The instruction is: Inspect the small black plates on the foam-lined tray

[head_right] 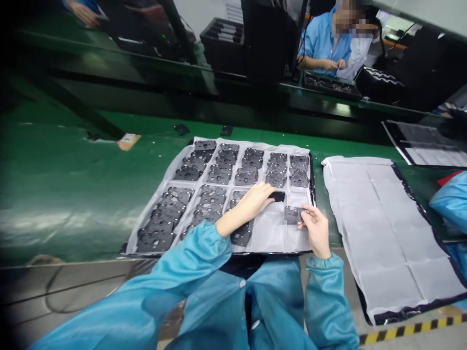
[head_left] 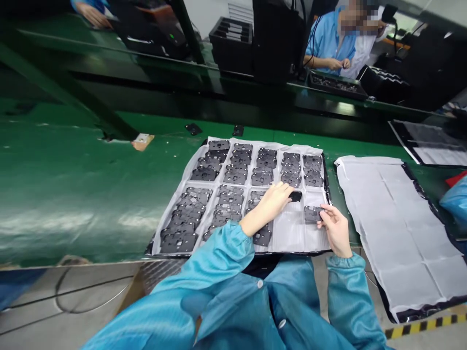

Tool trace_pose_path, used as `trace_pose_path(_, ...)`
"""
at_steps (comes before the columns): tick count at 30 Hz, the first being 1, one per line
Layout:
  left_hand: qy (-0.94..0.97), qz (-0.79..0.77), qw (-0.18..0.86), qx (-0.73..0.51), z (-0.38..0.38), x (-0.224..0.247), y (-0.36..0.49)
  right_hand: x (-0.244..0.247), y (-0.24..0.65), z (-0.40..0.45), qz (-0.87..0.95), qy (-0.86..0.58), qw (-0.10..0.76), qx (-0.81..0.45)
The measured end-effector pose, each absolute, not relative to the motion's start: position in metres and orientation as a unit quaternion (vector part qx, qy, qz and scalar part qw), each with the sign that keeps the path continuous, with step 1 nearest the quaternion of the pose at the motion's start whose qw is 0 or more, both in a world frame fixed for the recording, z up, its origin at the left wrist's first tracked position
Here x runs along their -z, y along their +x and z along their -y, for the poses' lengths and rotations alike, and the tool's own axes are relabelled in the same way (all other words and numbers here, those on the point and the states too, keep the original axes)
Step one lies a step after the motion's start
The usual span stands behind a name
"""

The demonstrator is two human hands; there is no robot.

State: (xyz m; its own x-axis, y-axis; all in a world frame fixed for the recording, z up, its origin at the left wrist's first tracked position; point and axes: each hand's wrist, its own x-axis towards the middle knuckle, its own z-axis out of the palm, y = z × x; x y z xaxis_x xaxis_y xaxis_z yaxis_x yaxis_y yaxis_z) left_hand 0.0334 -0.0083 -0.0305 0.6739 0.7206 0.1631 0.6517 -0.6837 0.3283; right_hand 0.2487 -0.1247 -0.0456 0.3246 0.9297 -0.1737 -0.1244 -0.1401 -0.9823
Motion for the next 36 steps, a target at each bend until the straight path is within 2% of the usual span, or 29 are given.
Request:
trace_pose_path(5,0.857,-0.370,0.300,-0.195,-0.003,0.027,0.030,0.049,0.251,0.126,0.337,-0.584,0.562,-0.479)
trace_pose_path(9,0.795,-0.425,0.367,-0.229,-0.049,-0.013,0.027,0.053,0.256,0.131,0.330,-0.581,0.554,-0.497)
trace_pose_path(11,0.777,-0.464,0.319,-0.280,-0.095,-0.036,0.030,0.055,0.257,0.133,0.329,-0.576,0.543,-0.515)
trace_pose_path(13,0.794,-0.499,0.184,-0.294,-0.149,-0.050,0.037,0.057,0.257,0.134,0.329,-0.571,0.536,-0.528)
trace_pose_path(16,0.840,-0.502,0.024,-0.204,-0.218,-0.049,0.047,0.060,0.257,0.134,0.322,-0.570,0.541,-0.528)
trace_pose_path(20,0.860,-0.491,0.011,-0.140,-0.256,-0.023,0.042,0.059,0.258,0.134,0.322,-0.570,0.533,-0.537)
trace_pose_path(25,0.849,-0.505,0.051,-0.149,-0.256,-0.015,0.017,0.059,0.260,0.133,0.331,-0.567,0.529,-0.538)
trace_pose_path(30,0.814,-0.505,0.171,-0.232,-0.225,-0.029,-0.004,0.064,0.259,0.131,0.340,-0.562,0.538,-0.529)
trace_pose_path(36,0.778,-0.452,0.311,-0.306,-0.153,-0.055,0.000,0.060,0.257,0.130,0.354,-0.573,0.544,-0.501)
